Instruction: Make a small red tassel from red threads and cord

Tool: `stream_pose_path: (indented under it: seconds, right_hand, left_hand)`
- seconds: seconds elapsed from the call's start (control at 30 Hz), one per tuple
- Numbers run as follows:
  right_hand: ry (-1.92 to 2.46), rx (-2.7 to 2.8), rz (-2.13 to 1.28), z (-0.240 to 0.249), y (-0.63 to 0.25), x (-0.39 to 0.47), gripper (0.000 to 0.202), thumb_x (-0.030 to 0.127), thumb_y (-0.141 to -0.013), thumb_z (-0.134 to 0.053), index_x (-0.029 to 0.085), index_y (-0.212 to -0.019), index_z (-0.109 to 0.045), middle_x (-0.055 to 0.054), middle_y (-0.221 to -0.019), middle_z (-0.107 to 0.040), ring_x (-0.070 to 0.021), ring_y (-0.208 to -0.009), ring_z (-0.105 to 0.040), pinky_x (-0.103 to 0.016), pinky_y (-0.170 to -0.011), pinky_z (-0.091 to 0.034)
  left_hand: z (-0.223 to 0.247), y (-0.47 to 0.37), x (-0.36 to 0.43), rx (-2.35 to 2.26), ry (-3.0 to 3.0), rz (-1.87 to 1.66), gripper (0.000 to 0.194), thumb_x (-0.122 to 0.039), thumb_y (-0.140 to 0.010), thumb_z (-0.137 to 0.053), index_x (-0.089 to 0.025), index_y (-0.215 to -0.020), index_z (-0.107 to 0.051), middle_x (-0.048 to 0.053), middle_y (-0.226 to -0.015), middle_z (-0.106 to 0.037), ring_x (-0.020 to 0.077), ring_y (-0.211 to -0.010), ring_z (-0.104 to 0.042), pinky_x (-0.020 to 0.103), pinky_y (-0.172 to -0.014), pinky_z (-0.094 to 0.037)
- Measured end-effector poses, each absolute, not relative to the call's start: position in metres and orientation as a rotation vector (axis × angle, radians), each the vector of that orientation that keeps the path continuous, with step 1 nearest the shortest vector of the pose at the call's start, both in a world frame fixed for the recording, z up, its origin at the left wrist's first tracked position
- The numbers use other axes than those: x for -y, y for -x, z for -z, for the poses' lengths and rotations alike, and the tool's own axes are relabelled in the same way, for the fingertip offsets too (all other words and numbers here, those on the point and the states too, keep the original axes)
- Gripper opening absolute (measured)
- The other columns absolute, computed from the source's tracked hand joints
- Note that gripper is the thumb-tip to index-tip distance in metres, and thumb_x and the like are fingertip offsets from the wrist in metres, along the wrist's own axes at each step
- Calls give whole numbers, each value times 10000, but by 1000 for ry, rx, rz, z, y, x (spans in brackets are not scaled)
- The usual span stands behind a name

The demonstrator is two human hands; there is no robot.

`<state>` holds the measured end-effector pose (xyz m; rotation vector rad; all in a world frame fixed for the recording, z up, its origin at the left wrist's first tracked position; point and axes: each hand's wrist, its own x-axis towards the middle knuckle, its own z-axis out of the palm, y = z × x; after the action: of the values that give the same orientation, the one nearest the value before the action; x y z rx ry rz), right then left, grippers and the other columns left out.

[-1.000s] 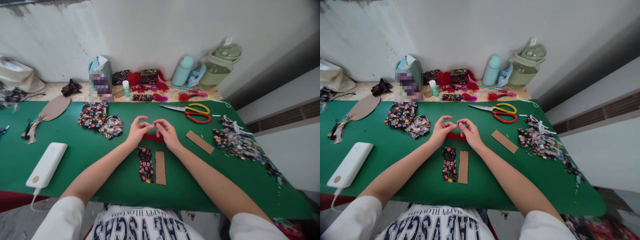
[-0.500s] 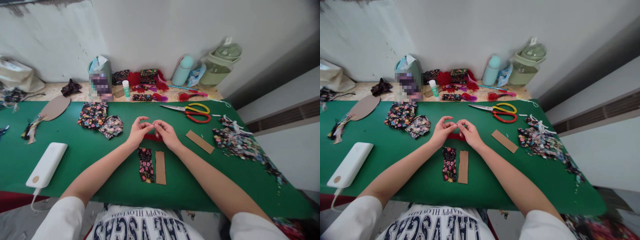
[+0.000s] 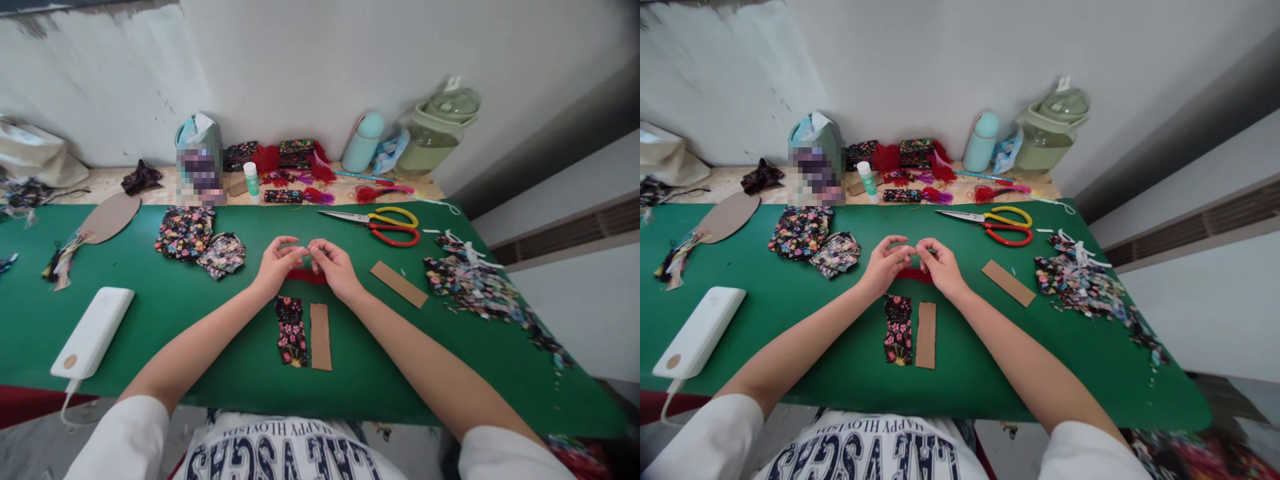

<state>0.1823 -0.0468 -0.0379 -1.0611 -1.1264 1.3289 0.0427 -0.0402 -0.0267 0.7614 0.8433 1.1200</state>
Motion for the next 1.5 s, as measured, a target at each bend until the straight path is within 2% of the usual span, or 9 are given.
stream_pose_path:
  seconds: [0.2,0.37,0.67,0.87,0.97,1.13,1.27,1.37,1.5]
  right_hand:
    - [1078,1100,-1233,39,-182,47,403,566,-690,-715,192,-707,-564,10,-873,-559,-28,-466,-419,-225,-445,-357]
    - [1092,1183,-1183,41,-184,47,364,530,-724,-702,192,-709,-569,13,-850,-559,-33,-466,-415,-224,-448,-375]
    - [1057,1366,-1072,44,-186,46,315,505,-811,-624,203,-764,-547,-15,-925,-538,-53,-495,-441,-247,-469,-409]
    - [1036,1697,-783,39,-193,49,191,363,-927,-483,212,-816,-523,-62,-966,-536,-132,-666,-521,-317,-607,-483]
    - [1050,1820,-606,35,-197,49,161,306,-931,-467,210,-821,-535,-84,-1016,-503,-160,-745,-541,-370,-691,-503]
    - [1072,1941,-382,35,-206,48,117,251,-902,-502,209,-826,-581,-115,-1193,-410,-170,-796,-543,-406,-699,-525]
    - [1034,2062,-326,35,-211,48,115,245,-901,-506,228,-846,-605,-102,-1220,-446,-182,-855,-548,-382,-688,-538]
    - [1037,2086,-290,33,-211,51,127,263,-901,-519,235,-823,-615,-89,-1178,-488,-176,-839,-554,-372,-683,-539]
    - [1059,1909,-402,30,-206,53,113,290,-891,-558,211,-844,-623,-104,-1187,-442,-137,-738,-553,-371,-661,-546]
  left_hand:
    - [29,-45,42,-835,-769,-1070,610,-289,-502,-882,-157,-971,-515,-28,-685,-684,91,-581,-618,237,-611,-507]
    - [28,-43,40,-842,-729,-1105,607,-296,-493,-885,-150,-959,-524,-38,-666,-673,85,-569,-611,248,-628,-524]
    - [29,-43,41,-783,-673,-1104,591,-224,-492,-872,-159,-953,-507,-67,-571,-622,73,-508,-559,197,-534,-442]
    - [27,-39,38,-735,-705,-1071,653,-185,-514,-852,-210,-1011,-429,-85,-569,-604,78,-511,-542,195,-531,-402]
    - [24,-37,38,-733,-745,-1047,647,-193,-536,-839,-221,-1016,-406,-90,-568,-598,70,-500,-526,192,-529,-386]
    - [24,-37,39,-743,-849,-1055,602,-230,-567,-823,-221,-1008,-412,-93,-566,-570,64,-482,-507,191,-516,-363]
    - [28,-37,38,-775,-906,-1046,560,-225,-575,-811,-211,-988,-433,-94,-565,-565,55,-465,-492,196,-510,-358]
    - [29,-38,38,-788,-855,-1026,553,-218,-565,-810,-208,-968,-431,-100,-557,-570,52,-462,-492,195,-513,-364]
    - [26,-39,37,-759,-714,-1041,575,-193,-532,-822,-199,-958,-437,-82,-578,-601,70,-513,-538,199,-537,-389]
